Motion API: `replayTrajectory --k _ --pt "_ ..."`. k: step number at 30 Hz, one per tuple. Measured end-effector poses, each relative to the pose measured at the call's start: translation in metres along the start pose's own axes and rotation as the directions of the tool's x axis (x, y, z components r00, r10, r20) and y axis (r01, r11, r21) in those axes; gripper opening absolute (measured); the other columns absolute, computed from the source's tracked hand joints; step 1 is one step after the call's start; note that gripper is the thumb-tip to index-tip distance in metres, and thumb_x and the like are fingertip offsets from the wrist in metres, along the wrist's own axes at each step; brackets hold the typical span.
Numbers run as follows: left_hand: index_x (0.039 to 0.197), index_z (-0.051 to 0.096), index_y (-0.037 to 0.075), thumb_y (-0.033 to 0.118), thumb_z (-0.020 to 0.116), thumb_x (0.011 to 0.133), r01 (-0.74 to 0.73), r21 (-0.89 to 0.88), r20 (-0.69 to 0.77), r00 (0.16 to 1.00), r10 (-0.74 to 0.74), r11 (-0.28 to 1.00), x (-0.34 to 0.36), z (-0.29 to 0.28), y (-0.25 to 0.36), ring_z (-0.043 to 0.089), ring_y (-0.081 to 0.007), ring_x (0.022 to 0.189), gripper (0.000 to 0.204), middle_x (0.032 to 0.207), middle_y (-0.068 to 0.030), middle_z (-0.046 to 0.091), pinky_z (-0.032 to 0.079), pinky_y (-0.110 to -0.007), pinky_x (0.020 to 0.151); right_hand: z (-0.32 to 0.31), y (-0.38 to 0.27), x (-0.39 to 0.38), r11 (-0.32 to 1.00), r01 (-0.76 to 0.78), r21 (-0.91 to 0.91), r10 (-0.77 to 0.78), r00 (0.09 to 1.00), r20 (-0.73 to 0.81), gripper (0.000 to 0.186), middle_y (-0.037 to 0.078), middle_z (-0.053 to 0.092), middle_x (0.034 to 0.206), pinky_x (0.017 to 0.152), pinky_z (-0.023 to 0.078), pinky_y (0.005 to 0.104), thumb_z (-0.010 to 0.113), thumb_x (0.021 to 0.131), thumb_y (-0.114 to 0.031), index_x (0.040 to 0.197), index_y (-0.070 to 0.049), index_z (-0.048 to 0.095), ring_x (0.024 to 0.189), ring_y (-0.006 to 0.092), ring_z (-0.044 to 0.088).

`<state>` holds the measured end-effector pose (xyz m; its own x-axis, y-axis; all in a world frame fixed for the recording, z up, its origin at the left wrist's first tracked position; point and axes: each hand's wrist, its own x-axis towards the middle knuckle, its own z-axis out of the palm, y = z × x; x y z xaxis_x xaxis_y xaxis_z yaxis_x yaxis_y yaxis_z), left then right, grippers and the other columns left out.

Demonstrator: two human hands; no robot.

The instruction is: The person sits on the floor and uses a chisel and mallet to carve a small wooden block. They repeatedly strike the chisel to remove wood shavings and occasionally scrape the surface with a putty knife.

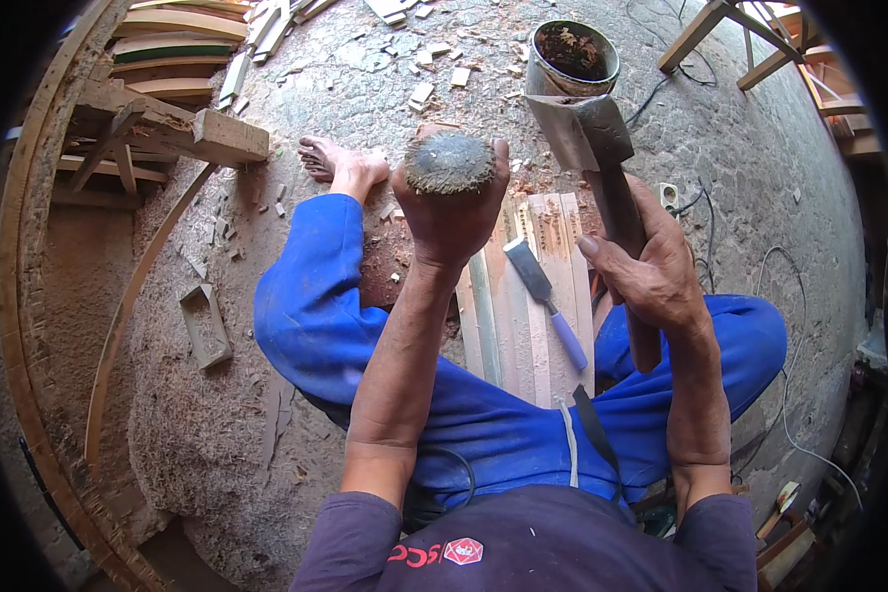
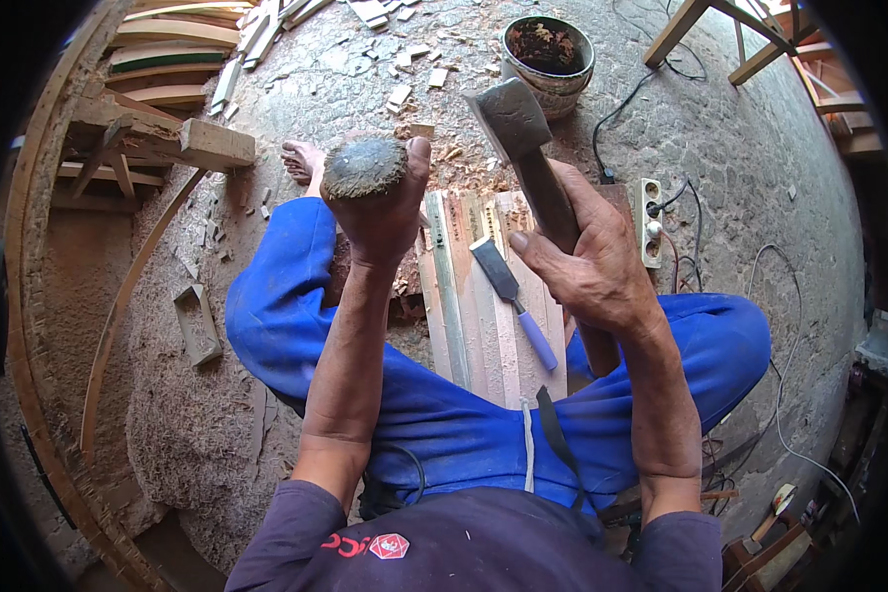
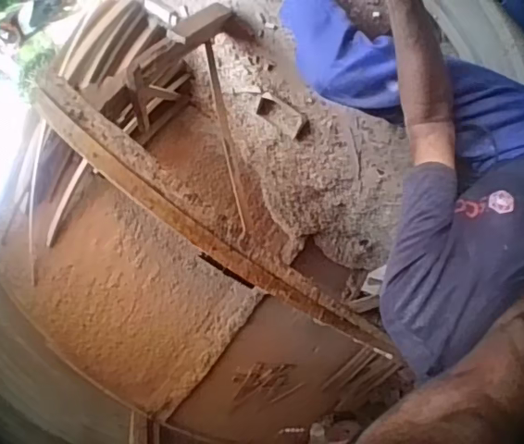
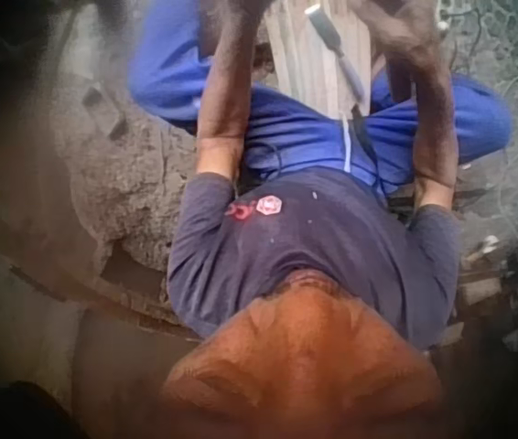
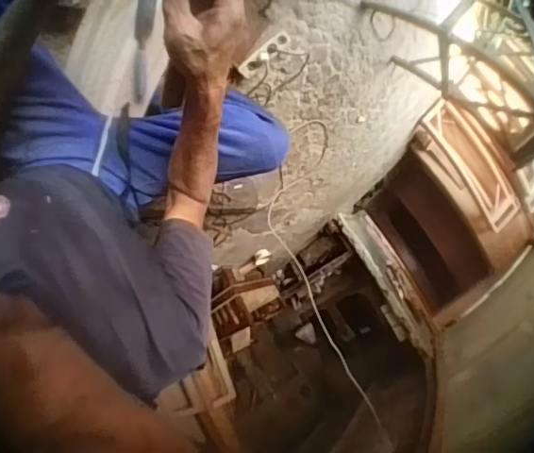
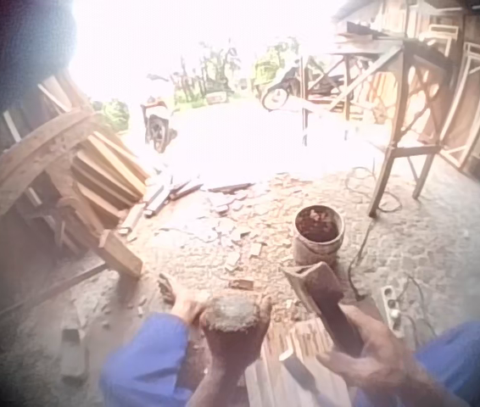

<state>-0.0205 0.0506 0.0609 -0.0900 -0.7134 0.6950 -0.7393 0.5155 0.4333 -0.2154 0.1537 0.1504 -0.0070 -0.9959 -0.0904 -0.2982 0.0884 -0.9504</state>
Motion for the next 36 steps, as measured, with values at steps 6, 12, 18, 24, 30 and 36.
replayTrajectory --k 6,12,18,24,30,36 --pt "0.081 0.065 0.005 0.030 0.083 0.087 0.044 -0.206 -0.016 0.999 -0.048 0.978 -0.009 0.025 -0.021 0.062 -0.0224 0.066 0.032 0.074 -0.0041 0.066 0.047 -0.039 0.067 0.005 -0.010 0.003 0.987 -0.152 0.056 0.151 0.988 0.017 0.058 -0.001 0.058 0.090 0.064 0.049 0.0262 0.076 0.091 -0.014 0.143 -0.005 0.052 0.072 0.0059 0.055" --pt "0.092 0.064 0.004 0.037 0.081 0.086 0.154 -0.196 0.103 0.985 -0.136 0.968 -0.015 0.033 -0.032 0.062 -0.0262 0.075 0.037 0.078 -0.0038 0.065 0.043 -0.041 0.080 0.006 -0.002 0.007 0.993 -0.113 0.041 0.113 0.994 0.012 0.062 0.000 0.061 0.087 0.055 0.047 0.0238 0.074 0.091 -0.011 0.146 -0.003 0.047 0.065 0.0068 0.056" --pt "0.097 0.063 0.004 0.040 0.080 0.087 0.307 -0.221 0.245 0.936 -0.252 0.926 -0.020 0.036 -0.038 0.064 -0.0279 0.082 0.041 0.084 -0.0051 0.066 0.042 -0.043 0.088 0.008 -0.004 0.006 0.990 -0.124 0.062 0.123 0.992 0.021 0.061 -0.001 0.061 0.086 0.055 0.046 0.0233 0.073 0.092 -0.012 0.146 -0.003 0.047 0.065 0.0060 0.056" --pt "0.096 0.064 0.006 0.032 0.084 0.084 0.221 -0.289 -0.011 0.972 -0.234 0.932 -0.017 0.030 -0.026 0.064 -0.0257 0.081 0.035 0.083 -0.0038 0.066 0.044 -0.042 0.081 0.008 -0.010 0.006 0.981 -0.184 0.059 0.182 0.983 0.032 0.055 -0.001 0.058 0.090 0.060 0.048 0.0244 0.073 0.093 -0.014 0.143 -0.005 0.051 0.069 0.0042 0.055" --pt "0.090 0.066 0.008 0.030 0.083 0.083 0.317 -0.306 0.159 0.947 -0.280 0.898 -0.028 0.030 -0.060 0.062 -0.0274 0.077 0.028 0.081 -0.0031 0.065 0.044 -0.041 0.079 0.012 -0.003 0.008 0.998 -0.055 -0.017 0.056 0.998 0.019 0.060 0.006 0.064 0.104 0.089 0.052 0.0338 0.074 0.092 -0.014 0.145 -0.003 0.050 0.094 0.0153 0.062" --pt "0.084 0.066 0.009 0.030 0.079 0.083 0.073 -0.226 0.092 0.994 -0.054 0.971 -0.005 0.026 -0.019 0.065 -0.0284 0.078 0.024 0.080 -0.0034 0.067 0.046 -0.041 0.077 0.017 0.000 0.008 0.982 0.098 -0.164 -0.096 0.995 0.022 0.059 0.015 0.070 0.110 0.090 0.052 0.0370 0.073 0.090 -0.013 0.144 -0.003 0.050 0.100 0.0229 0.067"
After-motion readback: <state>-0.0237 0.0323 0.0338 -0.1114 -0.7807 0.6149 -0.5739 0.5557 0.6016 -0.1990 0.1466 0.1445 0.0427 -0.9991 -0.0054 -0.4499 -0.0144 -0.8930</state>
